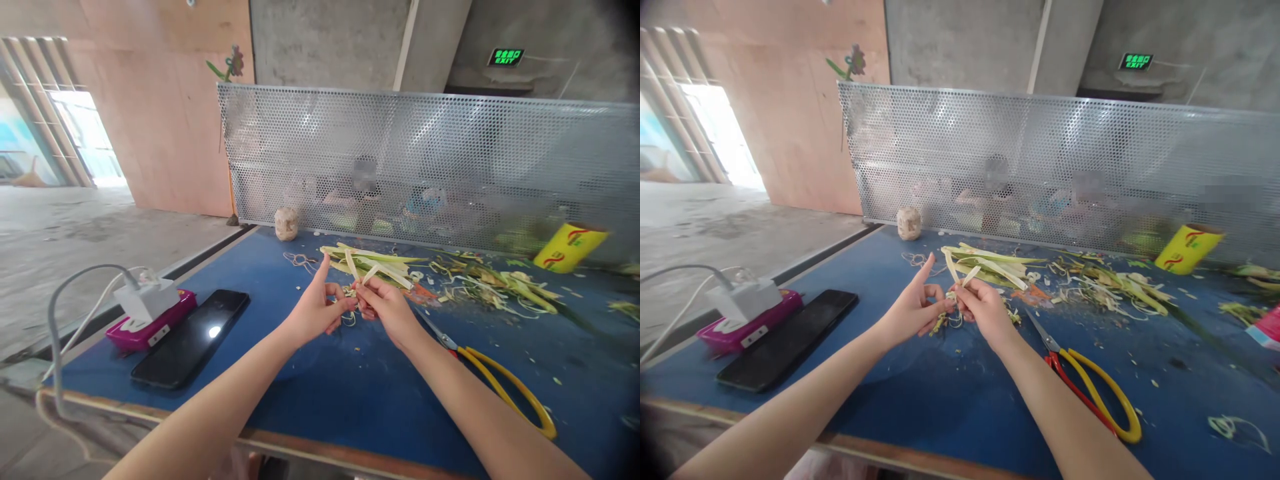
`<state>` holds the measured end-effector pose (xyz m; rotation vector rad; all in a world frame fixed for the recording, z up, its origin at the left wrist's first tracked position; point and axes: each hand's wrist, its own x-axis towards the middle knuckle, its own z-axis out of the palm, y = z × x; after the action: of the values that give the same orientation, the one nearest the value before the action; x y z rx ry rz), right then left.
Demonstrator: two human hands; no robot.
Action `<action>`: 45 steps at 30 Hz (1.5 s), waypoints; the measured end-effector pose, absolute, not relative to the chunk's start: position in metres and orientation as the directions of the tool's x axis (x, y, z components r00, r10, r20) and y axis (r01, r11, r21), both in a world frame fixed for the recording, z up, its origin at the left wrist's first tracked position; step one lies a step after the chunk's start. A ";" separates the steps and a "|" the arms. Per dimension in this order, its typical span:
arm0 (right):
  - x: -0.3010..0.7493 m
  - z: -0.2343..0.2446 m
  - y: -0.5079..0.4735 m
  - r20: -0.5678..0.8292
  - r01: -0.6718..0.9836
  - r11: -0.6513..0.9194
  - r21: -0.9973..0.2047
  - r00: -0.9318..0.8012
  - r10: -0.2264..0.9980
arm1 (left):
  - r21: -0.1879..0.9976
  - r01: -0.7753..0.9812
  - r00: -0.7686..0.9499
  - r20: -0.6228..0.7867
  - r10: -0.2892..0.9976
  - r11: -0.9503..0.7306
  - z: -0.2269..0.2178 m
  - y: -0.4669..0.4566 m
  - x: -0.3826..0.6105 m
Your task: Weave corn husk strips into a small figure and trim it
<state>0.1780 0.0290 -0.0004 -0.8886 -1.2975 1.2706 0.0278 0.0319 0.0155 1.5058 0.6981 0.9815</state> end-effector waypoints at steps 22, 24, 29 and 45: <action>0.183 0.006 0.024 0.256 -0.012 0.263 -0.965 -0.276 0.926 | 0.926 -0.112 0.294 0.377 0.878 -0.360 0.012 0.032 0.027; 0.183 0.009 0.023 0.275 0.002 0.287 -0.958 -0.277 0.921 | 0.932 -0.164 0.319 0.360 0.876 -0.323 0.011 0.033 0.028; 0.182 0.011 0.021 0.260 0.001 0.271 -0.963 -0.279 0.925 | 0.926 -0.252 0.369 0.360 0.857 -0.280 0.011 0.033 0.027; 0.191 0.007 0.026 0.267 -0.077 0.256 -0.964 -0.329 0.906 | 0.937 -0.235 0.349 0.330 0.877 -0.259 0.018 0.031 0.024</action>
<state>0.1910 0.0261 0.0075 -0.8003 -1.5451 1.2563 0.0241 0.0307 0.0176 1.4472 0.6223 1.1989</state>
